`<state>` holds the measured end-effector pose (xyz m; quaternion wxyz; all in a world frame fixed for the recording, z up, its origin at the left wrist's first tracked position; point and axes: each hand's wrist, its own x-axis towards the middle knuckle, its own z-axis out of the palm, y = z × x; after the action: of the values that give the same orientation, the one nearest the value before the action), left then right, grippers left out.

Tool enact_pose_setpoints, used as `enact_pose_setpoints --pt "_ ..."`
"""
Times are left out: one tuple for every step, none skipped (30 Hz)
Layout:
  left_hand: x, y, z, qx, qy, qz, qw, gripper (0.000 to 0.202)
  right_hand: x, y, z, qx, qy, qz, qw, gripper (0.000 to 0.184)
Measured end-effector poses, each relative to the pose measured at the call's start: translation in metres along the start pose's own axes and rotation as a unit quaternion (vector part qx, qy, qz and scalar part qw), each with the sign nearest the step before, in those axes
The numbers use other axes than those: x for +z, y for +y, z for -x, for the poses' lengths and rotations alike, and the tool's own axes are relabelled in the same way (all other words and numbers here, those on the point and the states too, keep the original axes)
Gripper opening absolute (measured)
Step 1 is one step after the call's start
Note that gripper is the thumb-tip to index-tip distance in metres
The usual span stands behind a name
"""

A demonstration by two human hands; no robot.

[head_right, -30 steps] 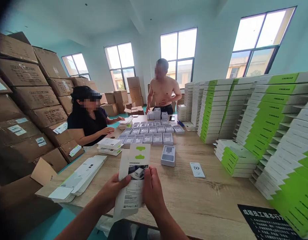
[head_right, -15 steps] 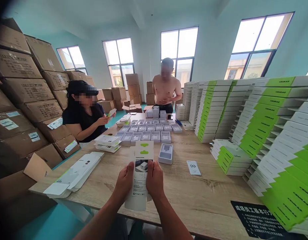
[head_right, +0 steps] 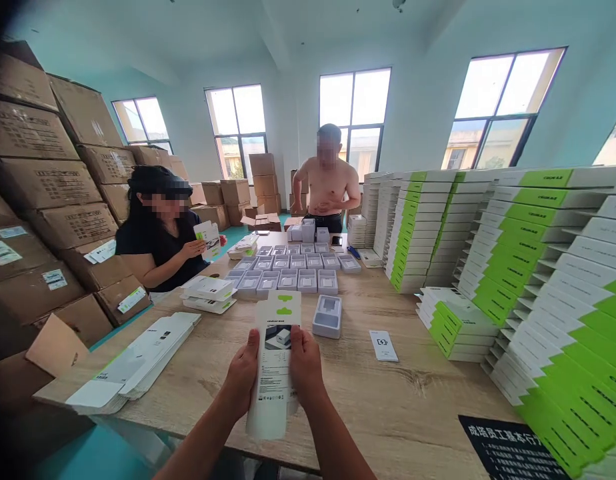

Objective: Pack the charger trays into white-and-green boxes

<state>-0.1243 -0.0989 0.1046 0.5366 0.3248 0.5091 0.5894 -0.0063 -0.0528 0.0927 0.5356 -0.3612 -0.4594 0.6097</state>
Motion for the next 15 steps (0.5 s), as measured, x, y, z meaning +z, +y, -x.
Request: enact_pose_setpoints --pt "-0.001 0.001 0.0 0.005 -0.002 0.004 1.0 0.073 -0.001 0.001 -0.001 0.0 -0.002 -0.009 1.0 0.061" --pt "-0.001 0.002 -0.001 0.013 -0.004 0.006 1.0 0.072 -0.001 0.002 -0.003 -0.001 -0.005 -0.018 1.0 0.062" --pt "-0.002 0.002 -0.002 0.022 -0.006 0.008 1.0 0.072 -0.002 0.003 -0.004 0.0 -0.006 -0.027 1.0 0.062" --pt "-0.003 0.002 -0.004 0.031 -0.008 0.01 0.999 0.071 -0.003 0.003 -0.004 0.001 -0.007 -0.035 0.999 0.063" --pt "-0.004 0.002 -0.005 0.038 -0.007 0.011 0.999 0.071 -0.003 0.004 -0.003 0.004 -0.009 -0.042 0.999 0.063" --pt "-0.005 0.002 -0.006 0.043 -0.006 0.013 0.999 0.07 -0.003 0.003 -0.001 0.009 -0.015 -0.049 0.999 0.061" --pt "-0.006 0.002 -0.007 0.045 -0.002 0.014 0.999 0.07 -0.003 0.002 0.002 0.013 -0.026 -0.054 0.998 0.058" --pt "-0.006 0.003 -0.007 0.043 0.001 0.017 0.999 0.07 -0.003 0.001 0.006 0.019 -0.042 -0.063 0.997 0.055" --pt "-0.006 0.004 -0.006 0.04 0.004 0.02 0.999 0.071 -0.003 -0.001 0.011 0.028 -0.065 -0.081 0.994 0.052" --pt "-0.005 0.005 -0.005 0.035 0.003 0.023 0.999 0.071 -0.002 -0.002 0.016 0.043 -0.092 -0.109 0.989 0.051" --pt "-0.005 0.007 -0.003 0.028 -0.003 0.027 0.999 0.072 -0.002 -0.003 0.021 0.059 -0.116 -0.144 0.981 0.05" --pt "-0.004 0.008 -0.002 0.02 -0.014 0.03 0.999 0.072 -0.002 -0.002 0.025 0.075 -0.135 -0.182 0.971 0.049" --pt "-0.003 0.008 -0.001 0.012 -0.025 0.031 0.999 0.071 -0.002 0.001 0.027 0.089 -0.147 -0.22 0.96 0.049" --pt "-0.004 0.008 -0.001 0.002 -0.035 0.029 0.999 0.07 -0.002 0.005 0.027 0.097 -0.152 -0.247 0.952 0.049" --pt "-0.005 0.007 -0.003 -0.007 -0.04 0.022 0.999 0.07 -0.003 0.011 0.024 0.098 -0.151 -0.261 0.948 0.051"
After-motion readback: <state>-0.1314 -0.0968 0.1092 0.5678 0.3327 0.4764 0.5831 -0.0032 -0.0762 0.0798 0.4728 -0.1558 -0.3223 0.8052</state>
